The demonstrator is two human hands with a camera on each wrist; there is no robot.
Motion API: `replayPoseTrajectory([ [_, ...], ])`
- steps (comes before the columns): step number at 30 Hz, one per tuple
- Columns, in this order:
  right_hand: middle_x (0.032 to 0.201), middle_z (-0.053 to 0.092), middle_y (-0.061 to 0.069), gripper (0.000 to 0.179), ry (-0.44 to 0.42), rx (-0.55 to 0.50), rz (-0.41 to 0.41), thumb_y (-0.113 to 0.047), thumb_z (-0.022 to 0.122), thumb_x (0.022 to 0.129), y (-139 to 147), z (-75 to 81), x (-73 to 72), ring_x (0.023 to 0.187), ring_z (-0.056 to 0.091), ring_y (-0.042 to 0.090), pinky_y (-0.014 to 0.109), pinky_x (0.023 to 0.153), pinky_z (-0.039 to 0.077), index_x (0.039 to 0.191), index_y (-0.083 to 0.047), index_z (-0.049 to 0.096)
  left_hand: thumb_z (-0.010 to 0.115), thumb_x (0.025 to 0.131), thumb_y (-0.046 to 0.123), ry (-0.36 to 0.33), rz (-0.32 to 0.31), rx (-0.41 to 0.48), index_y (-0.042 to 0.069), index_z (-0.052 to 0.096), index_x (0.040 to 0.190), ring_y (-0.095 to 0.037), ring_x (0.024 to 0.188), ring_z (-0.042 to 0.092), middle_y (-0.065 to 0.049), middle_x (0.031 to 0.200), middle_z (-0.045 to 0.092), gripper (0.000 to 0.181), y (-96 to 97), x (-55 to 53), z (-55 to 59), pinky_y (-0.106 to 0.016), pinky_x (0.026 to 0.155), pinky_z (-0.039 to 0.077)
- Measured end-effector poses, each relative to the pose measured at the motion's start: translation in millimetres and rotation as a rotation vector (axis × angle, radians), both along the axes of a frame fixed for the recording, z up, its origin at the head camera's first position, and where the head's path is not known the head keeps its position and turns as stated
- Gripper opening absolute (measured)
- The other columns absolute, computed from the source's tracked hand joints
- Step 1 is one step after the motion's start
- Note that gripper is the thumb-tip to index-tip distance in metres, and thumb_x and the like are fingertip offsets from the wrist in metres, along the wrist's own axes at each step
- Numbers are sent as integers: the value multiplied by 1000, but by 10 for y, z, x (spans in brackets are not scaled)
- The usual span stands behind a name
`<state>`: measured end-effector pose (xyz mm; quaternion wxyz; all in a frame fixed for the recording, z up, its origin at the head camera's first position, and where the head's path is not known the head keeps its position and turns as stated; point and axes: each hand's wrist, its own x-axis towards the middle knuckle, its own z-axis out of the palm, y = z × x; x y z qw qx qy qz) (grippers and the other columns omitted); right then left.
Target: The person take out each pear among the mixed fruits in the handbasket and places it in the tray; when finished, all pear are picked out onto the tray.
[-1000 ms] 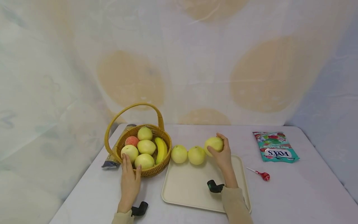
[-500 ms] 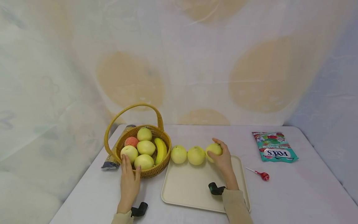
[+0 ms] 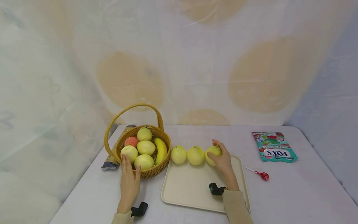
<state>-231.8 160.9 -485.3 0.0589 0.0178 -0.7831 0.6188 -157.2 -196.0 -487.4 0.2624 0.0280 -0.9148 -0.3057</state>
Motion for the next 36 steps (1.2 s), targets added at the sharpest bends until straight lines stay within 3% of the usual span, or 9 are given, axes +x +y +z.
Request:
replayPoseTrajectory([
  [6, 144, 45, 20, 65, 31, 1, -17, -4, 65, 90, 0, 56, 6, 135, 36, 33, 46, 115, 25, 148, -10, 36, 51, 101, 24, -11, -1, 9, -4, 9, 154, -42, 147, 17, -22, 162, 8, 73, -1, 0, -4, -58, 114, 26],
  [13, 144, 44, 21, 68, 84, -12, -38, -2, 64, 89, 0, 162, 15, 135, 37, 36, 51, 113, 28, 149, -8, 32, 49, 102, 27, -29, 0, 19, -2, 8, 154, -40, 148, 15, -20, 163, 6, 73, 3, -10, -9, -56, 115, 25],
  [21, 141, 47, 15, 67, 143, -64, -62, -3, 66, 90, -12, 324, 1, 122, 46, 11, 12, 95, 42, 148, -10, 34, 49, 102, 29, -43, -4, 28, -1, 7, 154, -38, 149, 13, -18, 163, 5, 74, 2, 3, 8, -56, 116, 23],
  [24, 140, 47, 16, 66, 186, -99, -28, -2, 66, 89, -56, 396, -2, 118, 47, 5, 7, 90, 43, 147, -8, 35, 49, 102, 28, -41, -1, 28, -2, 7, 154, -39, 149, 13, -18, 163, 5, 74, -2, 8, 14, -56, 116, 24],
  [27, 140, 47, 17, 66, 219, -108, -5, 0, 66, 89, -134, 467, -13, 119, 48, 9, 11, 94, 45, 147, -6, 35, 49, 102, 29, -40, 0, 26, -2, 7, 154, -39, 149, 14, -19, 163, 6, 74, -8, 10, 19, -56, 115, 24],
  [29, 140, 47, 18, 65, 228, -106, -3, 0, 66, 88, -197, 500, -21, 123, 47, 19, 22, 102, 44, 146, -6, 36, 49, 102, 28, -38, 0, 25, -2, 8, 154, -39, 149, 14, -19, 163, 6, 74, -9, 12, 22, -56, 115, 25],
  [33, 141, 47, 18, 63, 246, -74, -20, 0, 67, 88, -291, 503, -37, 132, 42, 31, 49, 114, 31, 144, -7, 39, 49, 102, 28, -33, 3, 18, -2, 8, 154, -40, 148, 15, -20, 163, 7, 73, -5, 9, 19, -57, 115, 25],
  [36, 141, 48, 18, 63, 257, -58, -40, 0, 67, 87, -323, 490, -53, 134, 40, 31, 55, 115, 25, 143, -8, 41, 49, 102, 28, -23, 4, 12, -3, 9, 154, -40, 148, 16, -20, 163, 8, 73, 2, 8, 15, -56, 115, 26],
])
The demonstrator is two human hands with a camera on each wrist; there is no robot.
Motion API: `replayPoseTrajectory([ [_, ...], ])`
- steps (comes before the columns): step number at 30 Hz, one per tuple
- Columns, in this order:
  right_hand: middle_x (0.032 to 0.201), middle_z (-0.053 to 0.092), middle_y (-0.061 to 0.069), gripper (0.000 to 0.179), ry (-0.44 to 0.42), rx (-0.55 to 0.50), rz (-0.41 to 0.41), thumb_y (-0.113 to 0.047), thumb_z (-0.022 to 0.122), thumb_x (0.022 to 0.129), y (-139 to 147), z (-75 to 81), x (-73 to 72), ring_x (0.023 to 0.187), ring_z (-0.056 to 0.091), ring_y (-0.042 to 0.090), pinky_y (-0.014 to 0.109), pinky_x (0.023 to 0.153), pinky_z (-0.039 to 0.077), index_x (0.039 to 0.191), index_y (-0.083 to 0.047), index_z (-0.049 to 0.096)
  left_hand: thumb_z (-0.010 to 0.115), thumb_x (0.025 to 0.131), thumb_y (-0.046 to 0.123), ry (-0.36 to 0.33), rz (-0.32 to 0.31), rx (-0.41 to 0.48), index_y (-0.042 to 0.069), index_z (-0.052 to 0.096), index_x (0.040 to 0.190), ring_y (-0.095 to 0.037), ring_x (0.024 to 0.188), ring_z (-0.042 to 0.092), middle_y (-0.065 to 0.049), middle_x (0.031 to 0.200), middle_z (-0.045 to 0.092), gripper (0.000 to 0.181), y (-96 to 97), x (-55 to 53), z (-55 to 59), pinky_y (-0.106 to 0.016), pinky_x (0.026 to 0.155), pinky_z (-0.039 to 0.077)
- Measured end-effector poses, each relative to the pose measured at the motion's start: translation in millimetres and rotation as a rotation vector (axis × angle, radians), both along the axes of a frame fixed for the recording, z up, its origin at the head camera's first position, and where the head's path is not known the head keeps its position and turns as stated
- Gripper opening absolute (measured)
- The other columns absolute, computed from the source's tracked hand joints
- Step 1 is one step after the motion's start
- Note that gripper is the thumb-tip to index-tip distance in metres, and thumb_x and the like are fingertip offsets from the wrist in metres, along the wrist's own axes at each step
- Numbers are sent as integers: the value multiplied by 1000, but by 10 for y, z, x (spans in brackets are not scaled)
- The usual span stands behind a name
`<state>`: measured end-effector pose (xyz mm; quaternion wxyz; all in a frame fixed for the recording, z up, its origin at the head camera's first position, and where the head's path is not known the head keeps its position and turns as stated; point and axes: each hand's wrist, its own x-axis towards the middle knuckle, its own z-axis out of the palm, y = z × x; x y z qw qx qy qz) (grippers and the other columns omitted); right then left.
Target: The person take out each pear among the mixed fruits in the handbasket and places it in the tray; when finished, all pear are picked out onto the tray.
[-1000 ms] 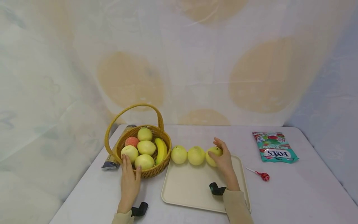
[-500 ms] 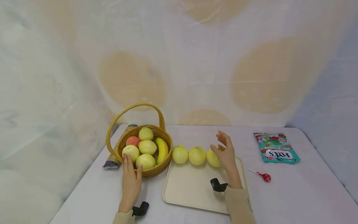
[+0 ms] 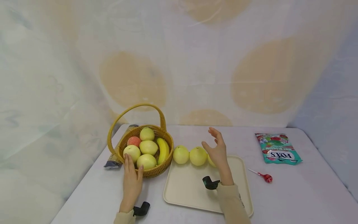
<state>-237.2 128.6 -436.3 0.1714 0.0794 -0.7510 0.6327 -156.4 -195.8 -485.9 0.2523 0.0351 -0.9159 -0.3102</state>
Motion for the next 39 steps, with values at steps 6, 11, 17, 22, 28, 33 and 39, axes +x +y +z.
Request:
replayPoseTrajectory([
  [6, 143, 45, 21, 64, 15, -19, -12, 5, 66, 86, -13, 16, -22, 134, 39, 34, 55, 115, 26, 144, -2, 39, 50, 101, 27, 21, -3, 0, -4, 11, 153, -40, 148, 17, -21, 162, 9, 72, 10, 3, 13, -57, 114, 26],
  [11, 141, 47, 16, 62, 41, -42, 10, 4, 66, 87, -63, 88, -27, 127, 45, 14, 33, 111, 38, 143, -4, 40, 50, 101, 27, 22, -3, -2, -4, 11, 153, -40, 148, 17, -21, 162, 10, 72, 7, 1, 18, -57, 114, 26],
  [17, 140, 47, 19, 62, 60, -94, 114, 5, 66, 86, -275, 110, -40, 124, 47, 13, 19, 100, 45, 143, -2, 39, 51, 101, 27, 21, -1, 1, -4, 11, 153, -41, 148, 17, -21, 162, 10, 72, 3, -1, 11, -57, 114, 26],
  [22, 140, 46, 21, 61, 55, -80, 190, 4, 66, 87, -525, 100, -29, 129, 46, 34, 45, 106, 45, 142, -4, 40, 50, 101, 27, 17, -5, 10, -5, 11, 153, -41, 148, 16, -21, 162, 9, 72, 5, 3, 12, -57, 115, 25],
  [28, 137, 49, 19, 60, 23, -100, 255, 4, 66, 87, -774, 49, -27, 127, 48, 37, 51, 104, 45, 142, -7, 43, 50, 101, 27, 14, -5, 12, -5, 11, 153, -40, 148, 16, -21, 162, 9, 72, 8, -4, 0, -56, 115, 25],
  [33, 137, 50, 20, 61, -11, -156, 287, 7, 65, 86, -922, 16, -29, 126, 49, 38, 45, 101, 48, 141, -6, 43, 50, 102, 28, 15, -5, 10, -4, 11, 154, -40, 148, 17, -21, 162, 9, 72, 11, -13, -4, -57, 114, 26],
  [39, 139, 45, 25, 61, -51, -173, 365, 6, 64, 87, -1058, -10, -32, 127, 46, 41, 22, 93, 49, 142, -7, 41, 49, 102, 29, 20, -2, 3, -3, 11, 154, -41, 148, 17, -20, 162, 9, 72, 9, -9, -6, -57, 114, 27],
])
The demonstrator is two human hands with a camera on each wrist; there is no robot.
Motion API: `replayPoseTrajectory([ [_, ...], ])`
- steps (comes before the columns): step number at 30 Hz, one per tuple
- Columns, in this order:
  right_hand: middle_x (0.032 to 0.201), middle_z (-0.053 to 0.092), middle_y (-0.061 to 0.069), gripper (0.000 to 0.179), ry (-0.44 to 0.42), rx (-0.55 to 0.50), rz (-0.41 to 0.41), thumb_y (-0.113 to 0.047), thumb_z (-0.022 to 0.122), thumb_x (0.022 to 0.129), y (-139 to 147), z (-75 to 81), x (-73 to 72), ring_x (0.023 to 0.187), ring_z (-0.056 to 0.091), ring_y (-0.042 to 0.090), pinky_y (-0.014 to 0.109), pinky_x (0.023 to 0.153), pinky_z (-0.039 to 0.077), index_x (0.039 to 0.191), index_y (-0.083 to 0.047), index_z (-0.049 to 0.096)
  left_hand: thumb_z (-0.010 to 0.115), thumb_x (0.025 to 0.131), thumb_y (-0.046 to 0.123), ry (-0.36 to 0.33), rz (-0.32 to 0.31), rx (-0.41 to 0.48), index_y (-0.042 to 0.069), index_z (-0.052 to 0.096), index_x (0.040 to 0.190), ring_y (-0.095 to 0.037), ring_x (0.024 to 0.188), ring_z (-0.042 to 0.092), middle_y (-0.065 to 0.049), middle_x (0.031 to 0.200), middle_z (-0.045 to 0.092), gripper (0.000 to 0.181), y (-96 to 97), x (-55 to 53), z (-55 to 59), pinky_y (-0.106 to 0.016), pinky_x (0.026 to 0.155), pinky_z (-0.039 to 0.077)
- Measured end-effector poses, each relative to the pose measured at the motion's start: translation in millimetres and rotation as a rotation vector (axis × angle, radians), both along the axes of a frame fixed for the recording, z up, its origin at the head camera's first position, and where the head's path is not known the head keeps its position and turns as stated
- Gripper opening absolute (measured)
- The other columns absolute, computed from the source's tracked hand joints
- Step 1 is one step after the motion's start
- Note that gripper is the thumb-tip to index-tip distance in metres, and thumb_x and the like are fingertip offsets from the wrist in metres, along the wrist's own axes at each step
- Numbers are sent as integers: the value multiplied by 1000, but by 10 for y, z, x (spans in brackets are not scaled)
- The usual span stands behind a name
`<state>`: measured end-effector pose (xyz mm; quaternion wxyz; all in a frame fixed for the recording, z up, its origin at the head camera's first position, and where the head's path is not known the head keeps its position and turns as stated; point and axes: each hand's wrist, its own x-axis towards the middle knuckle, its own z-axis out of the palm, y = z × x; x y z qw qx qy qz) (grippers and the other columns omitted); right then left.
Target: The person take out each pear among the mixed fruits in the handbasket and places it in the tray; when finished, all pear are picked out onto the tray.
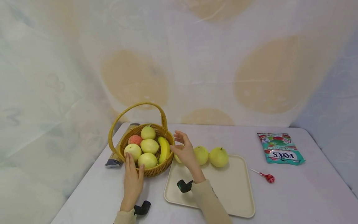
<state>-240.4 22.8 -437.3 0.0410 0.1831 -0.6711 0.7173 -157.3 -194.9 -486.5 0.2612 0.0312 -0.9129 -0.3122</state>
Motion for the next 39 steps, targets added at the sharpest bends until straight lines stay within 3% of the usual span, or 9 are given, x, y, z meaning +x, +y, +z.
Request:
replayPoseTrajectory([
  [4, 140, 42, 25, 63, -3, 43, 63, 6, 63, 87, -82, -18, 0, 128, 44, 43, 16, 88, 48, 144, -7, 39, 49, 102, 29, -3, -4, 6, -2, 9, 154, -40, 148, 16, -20, 163, 8, 73, -3, -1, 0, -57, 115, 26],
  [9, 141, 40, 27, 67, 9, 69, 146, 6, 63, 88, -172, -33, 4, 129, 41, 46, 21, 93, 49, 147, -3, 33, 49, 102, 29, 3, -9, 10, -3, 10, 154, -40, 148, 16, -20, 162, 8, 73, 0, 1, -4, -57, 115, 25],
  [21, 141, 45, 22, 66, 41, 156, 153, 1, 67, 88, -318, 46, 12, 129, 45, 42, 46, 100, 50, 146, -8, 37, 50, 101, 28, 12, -3, -6, -5, 12, 153, -41, 147, 18, -22, 162, 10, 72, -2, 0, 0, -57, 115, 26],
  [25, 138, 48, 24, 62, 58, 196, 172, 2, 66, 88, -411, 167, 85, 127, 47, 44, 56, 100, 46, 143, -4, 39, 51, 101, 27, 10, -4, -2, -5, 12, 153, -41, 147, 18, -22, 162, 10, 72, -9, 6, 0, -57, 115, 26],
  [29, 136, 48, 27, 58, 67, 244, 200, 2, 64, 88, -491, 306, 154, 125, 48, 46, 54, 99, 48, 141, 0, 40, 51, 101, 27, 14, -3, -3, -6, 13, 153, -41, 147, 18, -22, 162, 10, 72, -15, 3, -10, -57, 114, 27],
  [32, 137, 47, 27, 58, 68, 256, 194, 4, 64, 88, -568, 270, 127, 126, 47, 46, 54, 99, 48, 141, -3, 42, 50, 101, 28, 16, -1, -16, -6, 13, 153, -42, 147, 19, -22, 162, 11, 72, -16, -7, -20, -58, 114, 27],
  [39, 138, 49, 22, 59, 68, 260, 198, -2, 66, 89, -688, 25, -58, 127, 48, 41, 58, 99, 46, 142, -12, 42, 50, 101, 29, 8, 3, -8, -4, 13, 153, -41, 148, 18, -21, 162, 10, 72, -9, -20, -29, -57, 115, 26],
])
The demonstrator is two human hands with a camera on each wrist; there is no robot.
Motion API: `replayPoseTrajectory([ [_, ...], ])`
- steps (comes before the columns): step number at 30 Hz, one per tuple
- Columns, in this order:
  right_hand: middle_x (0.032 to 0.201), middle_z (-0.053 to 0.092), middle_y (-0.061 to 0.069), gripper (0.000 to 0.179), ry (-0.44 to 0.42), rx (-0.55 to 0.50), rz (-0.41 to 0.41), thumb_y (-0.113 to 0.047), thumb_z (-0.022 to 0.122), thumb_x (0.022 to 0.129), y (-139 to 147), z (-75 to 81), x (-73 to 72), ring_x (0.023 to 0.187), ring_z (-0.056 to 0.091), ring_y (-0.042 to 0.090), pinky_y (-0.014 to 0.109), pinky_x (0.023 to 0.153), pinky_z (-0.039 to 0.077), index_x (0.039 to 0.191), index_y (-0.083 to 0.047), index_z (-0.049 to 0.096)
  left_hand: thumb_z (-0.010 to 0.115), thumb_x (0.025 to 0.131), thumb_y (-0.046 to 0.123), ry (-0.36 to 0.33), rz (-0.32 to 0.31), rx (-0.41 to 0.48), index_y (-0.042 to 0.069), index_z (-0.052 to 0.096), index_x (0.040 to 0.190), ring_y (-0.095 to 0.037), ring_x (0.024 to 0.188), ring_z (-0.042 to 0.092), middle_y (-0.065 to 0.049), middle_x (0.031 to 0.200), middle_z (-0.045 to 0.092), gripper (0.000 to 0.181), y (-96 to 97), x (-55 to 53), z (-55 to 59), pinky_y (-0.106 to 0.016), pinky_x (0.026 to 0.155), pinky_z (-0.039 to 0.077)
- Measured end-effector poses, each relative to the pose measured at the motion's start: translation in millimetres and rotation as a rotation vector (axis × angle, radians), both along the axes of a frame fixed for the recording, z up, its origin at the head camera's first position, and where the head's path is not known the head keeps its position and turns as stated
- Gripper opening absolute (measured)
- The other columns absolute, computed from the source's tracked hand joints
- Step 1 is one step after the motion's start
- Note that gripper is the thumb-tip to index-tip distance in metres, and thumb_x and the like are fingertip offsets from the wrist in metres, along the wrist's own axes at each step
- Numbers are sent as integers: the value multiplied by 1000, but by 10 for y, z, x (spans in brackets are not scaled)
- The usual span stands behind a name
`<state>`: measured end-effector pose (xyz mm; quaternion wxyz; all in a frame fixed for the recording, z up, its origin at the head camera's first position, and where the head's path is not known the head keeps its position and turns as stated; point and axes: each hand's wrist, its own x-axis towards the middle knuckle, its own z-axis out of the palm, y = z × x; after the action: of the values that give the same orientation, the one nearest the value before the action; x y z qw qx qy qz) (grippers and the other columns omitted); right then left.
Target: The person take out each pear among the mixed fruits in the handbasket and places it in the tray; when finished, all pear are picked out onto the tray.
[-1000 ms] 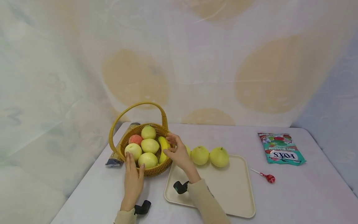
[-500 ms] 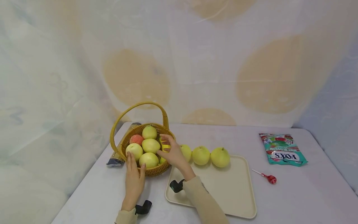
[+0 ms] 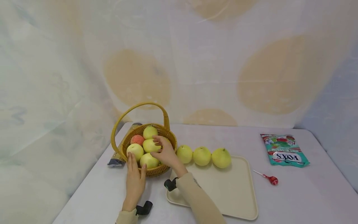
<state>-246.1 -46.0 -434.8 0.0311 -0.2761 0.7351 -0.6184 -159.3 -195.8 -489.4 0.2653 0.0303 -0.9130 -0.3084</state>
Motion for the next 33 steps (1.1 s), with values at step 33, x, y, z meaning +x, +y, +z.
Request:
replayPoseTrajectory([
  [33, 123, 55, 21, 75, -168, 189, 177, -10, 73, 85, -325, -13, -192, 118, 56, 35, 44, 100, 49, 147, -6, 32, 52, 101, 26, -32, 8, -15, -5, 13, 153, -41, 147, 19, -21, 162, 10, 72, 14, 23, 33, -57, 114, 29],
])
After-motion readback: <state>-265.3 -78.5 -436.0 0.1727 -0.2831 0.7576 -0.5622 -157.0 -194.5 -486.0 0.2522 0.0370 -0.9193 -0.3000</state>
